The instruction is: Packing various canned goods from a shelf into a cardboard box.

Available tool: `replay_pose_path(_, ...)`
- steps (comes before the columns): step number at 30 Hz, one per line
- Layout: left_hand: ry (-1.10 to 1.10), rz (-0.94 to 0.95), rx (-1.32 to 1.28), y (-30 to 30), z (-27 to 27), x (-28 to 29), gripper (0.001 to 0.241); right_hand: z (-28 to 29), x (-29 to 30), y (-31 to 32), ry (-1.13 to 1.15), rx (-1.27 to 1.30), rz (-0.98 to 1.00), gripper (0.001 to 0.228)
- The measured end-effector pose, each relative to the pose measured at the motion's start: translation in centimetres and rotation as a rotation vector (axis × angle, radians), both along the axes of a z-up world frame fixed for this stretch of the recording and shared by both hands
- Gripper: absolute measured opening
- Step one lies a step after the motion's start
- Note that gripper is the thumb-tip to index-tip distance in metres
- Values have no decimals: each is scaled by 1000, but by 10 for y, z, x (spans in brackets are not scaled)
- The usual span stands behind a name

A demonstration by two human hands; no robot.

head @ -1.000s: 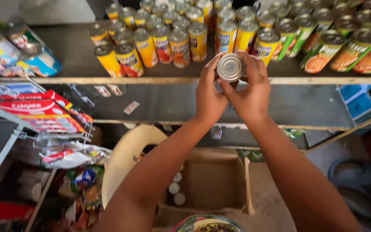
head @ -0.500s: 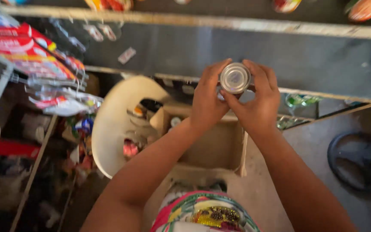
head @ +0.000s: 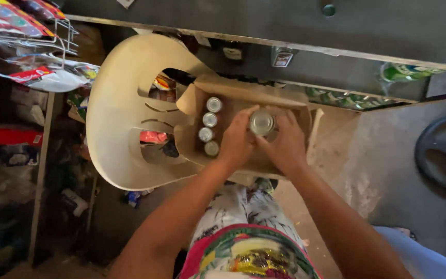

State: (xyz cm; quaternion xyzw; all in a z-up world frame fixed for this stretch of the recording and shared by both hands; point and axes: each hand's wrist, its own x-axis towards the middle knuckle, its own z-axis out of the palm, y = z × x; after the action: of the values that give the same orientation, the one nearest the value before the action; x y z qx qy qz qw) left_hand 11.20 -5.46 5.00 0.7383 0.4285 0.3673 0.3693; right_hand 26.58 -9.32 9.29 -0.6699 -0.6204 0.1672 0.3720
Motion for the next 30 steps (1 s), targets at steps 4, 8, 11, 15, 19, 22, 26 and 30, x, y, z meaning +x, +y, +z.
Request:
replay_pose_path(4, 124, -15, -10, 1, -55, -13, 75, -56, -14, 3, 73, -146, 4, 62)
replay_pose_path(8, 273, 17, -257, -4, -126, -20, 70, -111, -26, 6, 92, -342, -18, 59)
replay_pose_path(11, 222, 5, -358, 2, -181, -27, 70, -155, -30, 13, 103, -362, -30, 55)
replay_pose_path(15, 87, -35, -476, 13, -221, -33, 78, -214, -32, 20, 113, -407, -49, 53)
replay_pose_path(19, 35, -76, -543, 25, -270, -30, 70, -265, -29, 24, 130, -368, -93, 55)
replay_pose_path(22, 22, -42, -555, 31, -283, -24, 66, -281, -28, 32, 117, -396, -130, 44)
replay_pose_path(26, -27, 6, -432, 39, -313, -24, 66, -297, -29, 41, 22, -483, -134, 59)
replay_pose_path(30, 66, 82, -510, 47, -300, -29, 57, -327, -36, 42, 72, -519, -82, 56)
